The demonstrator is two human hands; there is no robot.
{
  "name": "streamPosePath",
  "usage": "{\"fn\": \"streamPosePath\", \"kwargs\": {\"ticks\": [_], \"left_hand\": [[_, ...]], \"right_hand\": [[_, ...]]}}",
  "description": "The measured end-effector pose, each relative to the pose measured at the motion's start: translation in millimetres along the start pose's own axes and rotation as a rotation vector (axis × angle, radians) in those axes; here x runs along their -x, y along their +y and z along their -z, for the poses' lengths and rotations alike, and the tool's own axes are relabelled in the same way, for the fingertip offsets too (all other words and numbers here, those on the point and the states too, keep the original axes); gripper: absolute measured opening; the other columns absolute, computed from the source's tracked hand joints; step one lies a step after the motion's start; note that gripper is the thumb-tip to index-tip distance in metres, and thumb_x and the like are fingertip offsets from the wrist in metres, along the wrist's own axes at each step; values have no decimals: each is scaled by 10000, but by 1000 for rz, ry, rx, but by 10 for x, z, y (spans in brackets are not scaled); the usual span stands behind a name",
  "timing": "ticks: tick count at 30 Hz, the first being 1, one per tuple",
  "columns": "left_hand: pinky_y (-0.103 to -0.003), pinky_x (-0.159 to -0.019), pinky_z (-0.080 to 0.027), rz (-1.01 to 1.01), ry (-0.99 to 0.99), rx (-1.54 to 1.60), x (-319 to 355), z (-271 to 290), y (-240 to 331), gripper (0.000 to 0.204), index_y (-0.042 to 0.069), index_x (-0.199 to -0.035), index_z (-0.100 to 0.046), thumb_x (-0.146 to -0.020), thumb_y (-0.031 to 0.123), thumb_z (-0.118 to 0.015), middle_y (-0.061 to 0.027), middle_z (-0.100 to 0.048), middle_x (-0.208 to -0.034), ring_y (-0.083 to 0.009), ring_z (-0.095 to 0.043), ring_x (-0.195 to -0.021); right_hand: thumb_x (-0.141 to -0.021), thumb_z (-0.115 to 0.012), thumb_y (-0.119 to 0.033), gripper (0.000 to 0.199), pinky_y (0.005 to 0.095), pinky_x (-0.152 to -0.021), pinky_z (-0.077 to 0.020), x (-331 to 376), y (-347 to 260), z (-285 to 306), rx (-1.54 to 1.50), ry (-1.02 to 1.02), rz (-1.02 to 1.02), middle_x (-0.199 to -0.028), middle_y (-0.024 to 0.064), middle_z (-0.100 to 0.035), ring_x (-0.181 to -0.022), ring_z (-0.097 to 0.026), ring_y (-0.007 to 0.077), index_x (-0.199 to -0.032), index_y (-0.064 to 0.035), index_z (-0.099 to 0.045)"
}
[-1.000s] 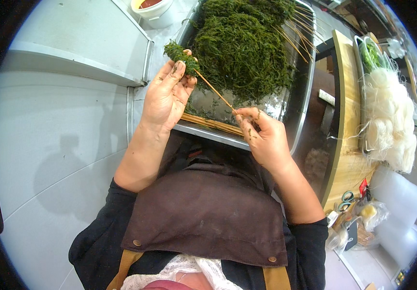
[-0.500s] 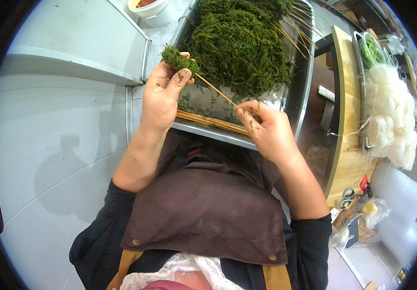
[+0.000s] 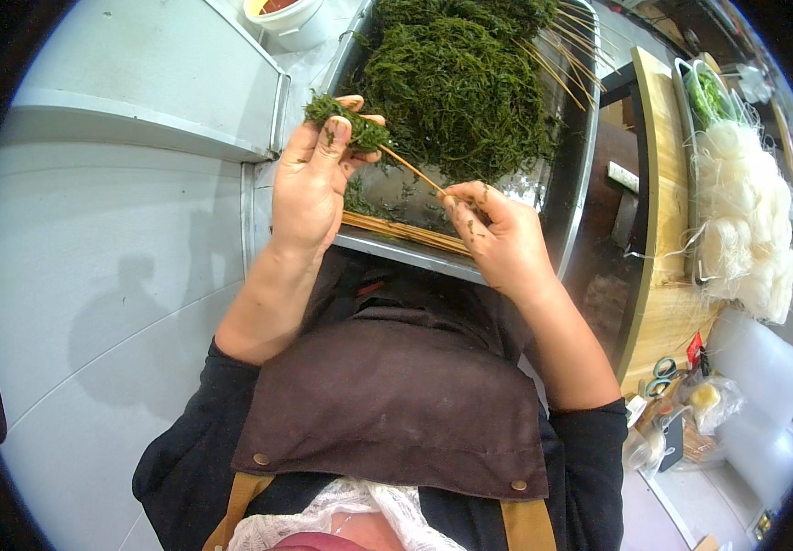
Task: The person repeatedly picks small clumps of green moss from a metal tray, compresses them into compact bundles, and inserts wooden skewers through the center. The finished skewers are placed back into the tray. The person continues this process throughout the clip.
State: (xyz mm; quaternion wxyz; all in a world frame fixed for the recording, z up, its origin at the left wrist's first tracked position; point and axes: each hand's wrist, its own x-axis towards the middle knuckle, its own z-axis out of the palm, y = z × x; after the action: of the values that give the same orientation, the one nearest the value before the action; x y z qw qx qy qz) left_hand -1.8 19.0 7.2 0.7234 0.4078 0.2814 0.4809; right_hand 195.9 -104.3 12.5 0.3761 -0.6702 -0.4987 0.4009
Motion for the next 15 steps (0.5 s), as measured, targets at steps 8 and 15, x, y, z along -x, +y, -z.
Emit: {"fn": "streamPosePath", "kwargs": {"ticks": [8, 15], "left_hand": [[-355, -908, -553, 113, -42, 36, 58, -42, -25, 340, 42, -1330, -619, -1082, 270, -572, -130, -699, -1232, -197, -672, -1114], [-258, -855, -530, 191, -41, 19, 46, -128, -191, 321, 63, -1297, -660, -1067, 281, -613, -53, -733, -1149, -110, -676, -997]], "right_hand": [[-1039, -663, -136, 153, 197, -564, -398, -125, -114, 41, -85, -24, -37, -754, -56, -555, -634, -471, 19, -1124, -20, -715], [-1051, -639, -135, 179, 205, -615, -469, -203, -207, -69, -241, -98, -11, -830, -30, -617, -693, -566, 33, -1173, -9, -677]]}}
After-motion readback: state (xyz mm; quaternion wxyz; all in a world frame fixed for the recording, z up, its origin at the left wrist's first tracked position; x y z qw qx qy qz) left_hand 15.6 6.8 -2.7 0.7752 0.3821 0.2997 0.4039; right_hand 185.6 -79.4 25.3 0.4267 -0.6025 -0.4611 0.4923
